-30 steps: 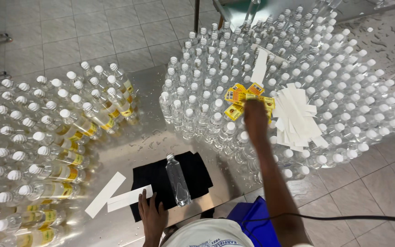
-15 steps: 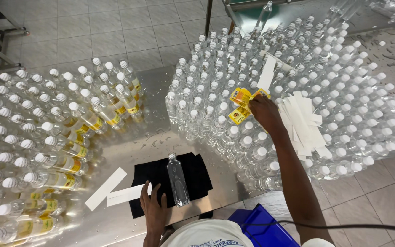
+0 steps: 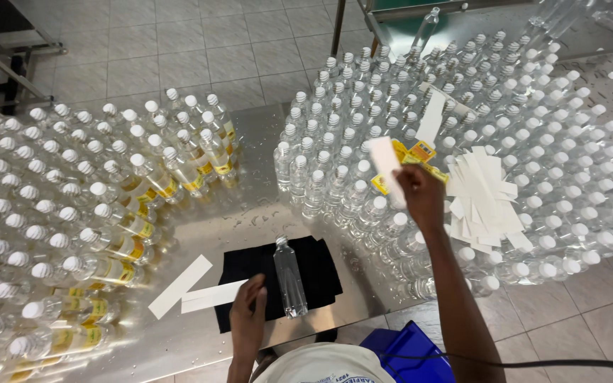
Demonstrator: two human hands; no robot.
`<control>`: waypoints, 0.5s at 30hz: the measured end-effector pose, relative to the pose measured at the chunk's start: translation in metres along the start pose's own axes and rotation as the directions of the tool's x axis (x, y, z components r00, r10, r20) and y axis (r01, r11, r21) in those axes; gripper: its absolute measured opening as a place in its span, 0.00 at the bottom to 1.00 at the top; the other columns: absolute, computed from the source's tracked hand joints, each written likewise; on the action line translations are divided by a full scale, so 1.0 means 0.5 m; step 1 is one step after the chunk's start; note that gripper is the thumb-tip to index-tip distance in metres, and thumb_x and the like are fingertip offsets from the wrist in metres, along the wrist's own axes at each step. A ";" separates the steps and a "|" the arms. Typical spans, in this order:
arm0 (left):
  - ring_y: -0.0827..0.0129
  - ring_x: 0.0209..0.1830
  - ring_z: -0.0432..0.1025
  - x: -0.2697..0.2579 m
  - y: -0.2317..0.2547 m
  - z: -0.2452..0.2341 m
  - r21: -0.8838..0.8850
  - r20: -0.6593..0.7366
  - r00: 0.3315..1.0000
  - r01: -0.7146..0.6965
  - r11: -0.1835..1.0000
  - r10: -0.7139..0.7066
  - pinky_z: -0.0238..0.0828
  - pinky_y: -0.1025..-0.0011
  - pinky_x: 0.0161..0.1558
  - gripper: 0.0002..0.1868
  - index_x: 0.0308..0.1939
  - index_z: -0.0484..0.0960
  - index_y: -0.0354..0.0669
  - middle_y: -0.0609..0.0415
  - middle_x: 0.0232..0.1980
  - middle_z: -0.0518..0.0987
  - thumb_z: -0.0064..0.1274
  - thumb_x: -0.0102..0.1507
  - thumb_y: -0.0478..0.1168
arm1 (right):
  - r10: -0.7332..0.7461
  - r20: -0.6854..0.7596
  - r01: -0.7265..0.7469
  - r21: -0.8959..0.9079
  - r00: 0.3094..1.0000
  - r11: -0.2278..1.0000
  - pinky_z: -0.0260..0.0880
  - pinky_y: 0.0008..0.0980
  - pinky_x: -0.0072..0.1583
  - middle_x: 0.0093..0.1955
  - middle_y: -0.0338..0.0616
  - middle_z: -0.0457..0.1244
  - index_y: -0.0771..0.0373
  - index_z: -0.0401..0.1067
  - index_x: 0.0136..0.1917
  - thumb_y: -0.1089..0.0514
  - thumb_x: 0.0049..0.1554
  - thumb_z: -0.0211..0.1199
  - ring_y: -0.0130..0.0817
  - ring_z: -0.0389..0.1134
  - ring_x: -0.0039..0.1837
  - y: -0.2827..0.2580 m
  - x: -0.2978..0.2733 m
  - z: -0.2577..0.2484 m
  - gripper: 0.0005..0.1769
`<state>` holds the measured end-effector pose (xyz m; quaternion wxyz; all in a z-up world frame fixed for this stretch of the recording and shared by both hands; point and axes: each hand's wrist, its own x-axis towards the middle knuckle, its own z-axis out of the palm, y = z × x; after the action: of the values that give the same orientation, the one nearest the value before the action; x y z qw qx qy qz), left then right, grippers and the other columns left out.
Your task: The person repeatedly picks up clear plastic bottles, applies yellow labels to them, and places the labeled bottles on a table. The person also handles white paper strips and discards them into a blue bin.
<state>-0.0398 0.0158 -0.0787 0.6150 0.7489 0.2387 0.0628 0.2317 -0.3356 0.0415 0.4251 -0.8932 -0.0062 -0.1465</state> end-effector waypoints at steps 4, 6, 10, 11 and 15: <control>0.53 0.62 0.86 0.021 0.181 0.025 -0.373 0.146 0.981 0.173 0.911 -0.127 0.83 0.61 0.65 0.28 0.66 0.82 0.37 0.42 0.62 0.90 0.57 0.66 0.50 | 0.250 0.276 -0.316 0.231 0.928 0.920 0.71 0.24 0.51 0.48 0.38 0.78 0.57 0.86 0.53 0.55 0.57 0.77 0.22 0.72 0.46 -0.073 -0.144 0.108 0.10; 0.55 0.65 0.83 0.014 0.254 0.031 -0.475 0.230 0.969 0.034 0.879 0.087 0.83 0.59 0.62 0.34 0.69 0.80 0.39 0.44 0.64 0.87 0.52 0.67 0.60 | 0.308 0.450 -0.482 0.347 0.838 0.804 0.71 0.26 0.53 0.48 0.41 0.79 0.61 0.87 0.52 0.58 0.54 0.79 0.23 0.73 0.49 -0.095 -0.239 0.166 0.12; 0.68 0.52 0.79 0.039 0.199 0.041 -0.470 0.155 0.987 0.041 0.882 0.037 0.77 0.59 0.59 0.23 0.67 0.81 0.41 0.50 0.50 0.85 0.56 0.74 0.51 | 0.173 0.558 -0.460 0.428 0.812 0.778 0.75 0.35 0.53 0.45 0.49 0.76 0.64 0.85 0.58 0.57 0.57 0.80 0.30 0.72 0.49 -0.174 -0.362 0.189 0.17; 0.70 0.49 0.79 0.046 0.161 0.037 -0.409 0.120 0.993 0.066 0.910 -0.018 0.76 0.60 0.57 0.18 0.61 0.84 0.42 0.51 0.46 0.85 0.56 0.74 0.50 | 0.151 0.557 -0.450 0.451 0.816 0.771 0.76 0.34 0.52 0.45 0.49 0.77 0.61 0.84 0.63 0.57 0.58 0.79 0.30 0.74 0.48 -0.171 -0.382 0.200 0.19; 0.69 0.46 0.80 0.059 0.037 0.034 -0.402 0.087 0.989 0.142 0.904 -0.117 0.74 0.58 0.60 0.15 0.47 0.90 0.42 0.51 0.42 0.87 0.55 0.76 0.48 | -0.097 0.245 0.028 0.272 0.965 0.962 0.77 0.53 0.62 0.65 0.54 0.71 0.59 0.77 0.72 0.53 0.68 0.67 0.54 0.74 0.66 -0.262 -0.428 0.182 0.21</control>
<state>-0.0023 0.0108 -0.0710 0.7673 0.5884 0.2507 0.0475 0.0323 -0.1582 0.0294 0.5321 -0.8387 -0.1089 -0.0413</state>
